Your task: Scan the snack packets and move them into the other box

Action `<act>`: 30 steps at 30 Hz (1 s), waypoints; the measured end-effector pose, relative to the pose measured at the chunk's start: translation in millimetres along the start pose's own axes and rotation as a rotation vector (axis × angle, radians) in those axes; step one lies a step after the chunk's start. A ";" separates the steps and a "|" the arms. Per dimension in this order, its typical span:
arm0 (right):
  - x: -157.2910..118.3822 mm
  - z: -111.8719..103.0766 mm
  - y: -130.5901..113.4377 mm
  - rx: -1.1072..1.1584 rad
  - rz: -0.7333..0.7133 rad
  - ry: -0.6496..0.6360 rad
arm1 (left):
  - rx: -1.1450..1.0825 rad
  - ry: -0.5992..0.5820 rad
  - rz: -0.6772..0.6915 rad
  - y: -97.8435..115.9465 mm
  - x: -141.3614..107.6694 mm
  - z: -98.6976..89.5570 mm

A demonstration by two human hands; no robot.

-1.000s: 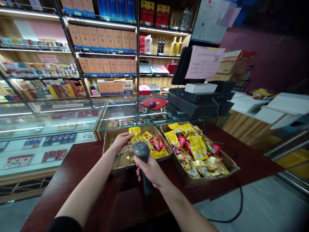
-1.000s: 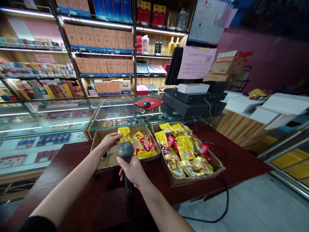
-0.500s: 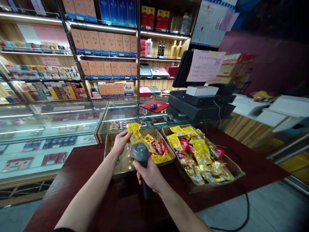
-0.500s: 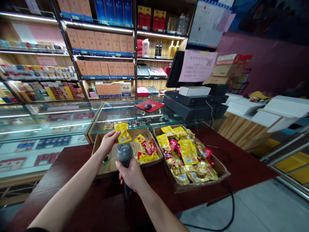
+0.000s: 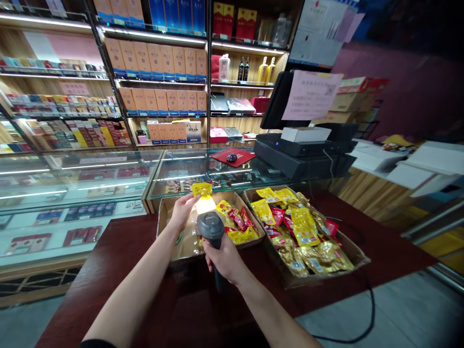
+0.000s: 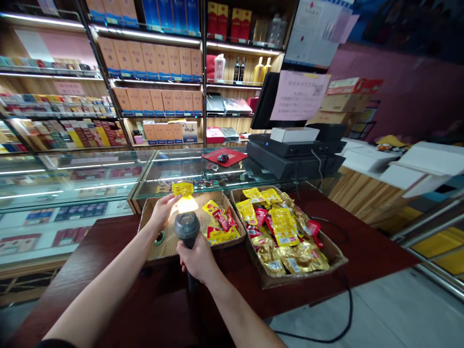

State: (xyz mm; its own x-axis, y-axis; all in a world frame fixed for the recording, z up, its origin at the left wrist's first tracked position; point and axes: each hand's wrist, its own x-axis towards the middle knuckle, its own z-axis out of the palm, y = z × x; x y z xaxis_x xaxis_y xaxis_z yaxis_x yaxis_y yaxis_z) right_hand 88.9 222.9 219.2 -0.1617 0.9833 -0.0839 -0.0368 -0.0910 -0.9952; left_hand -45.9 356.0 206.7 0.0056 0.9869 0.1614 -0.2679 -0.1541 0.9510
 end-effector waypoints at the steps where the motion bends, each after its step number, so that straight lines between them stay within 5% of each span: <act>1: 0.1 -0.5 0.2 -0.004 -0.002 0.000 | 0.010 0.004 0.006 -0.5 0.3 -0.3; 10: -1.7 -6.2 -8.4 0.029 -0.033 0.012 | -0.016 0.000 -0.040 3.0 -3.0 3.6; 14: 9.0 -34.2 -38.1 -0.021 -0.205 0.189 | -0.011 -0.057 -0.118 10.3 -11.3 12.7; 17: 20.4 -65.9 -60.3 -0.020 -0.155 0.214 | -0.003 -0.159 -0.244 18.0 -16.5 30.2; 23: 15.2 -140.0 -77.9 0.003 -0.102 0.227 | -0.016 -0.296 -0.422 25.7 -14.9 108.9; 30: -42.0 -226.1 -81.8 0.058 -0.107 0.403 | 0.021 -0.550 -0.458 -5.6 -23.9 216.4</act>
State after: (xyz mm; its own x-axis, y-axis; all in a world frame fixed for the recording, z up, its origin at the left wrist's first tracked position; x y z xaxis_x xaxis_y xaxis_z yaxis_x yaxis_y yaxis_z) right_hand 321.7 224.7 292.7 0.2442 0.9697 -0.0051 -0.0897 0.0174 -0.9958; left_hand 163.9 322.7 254.6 0.5993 0.7862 -0.1510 -0.1036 0.2632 0.9592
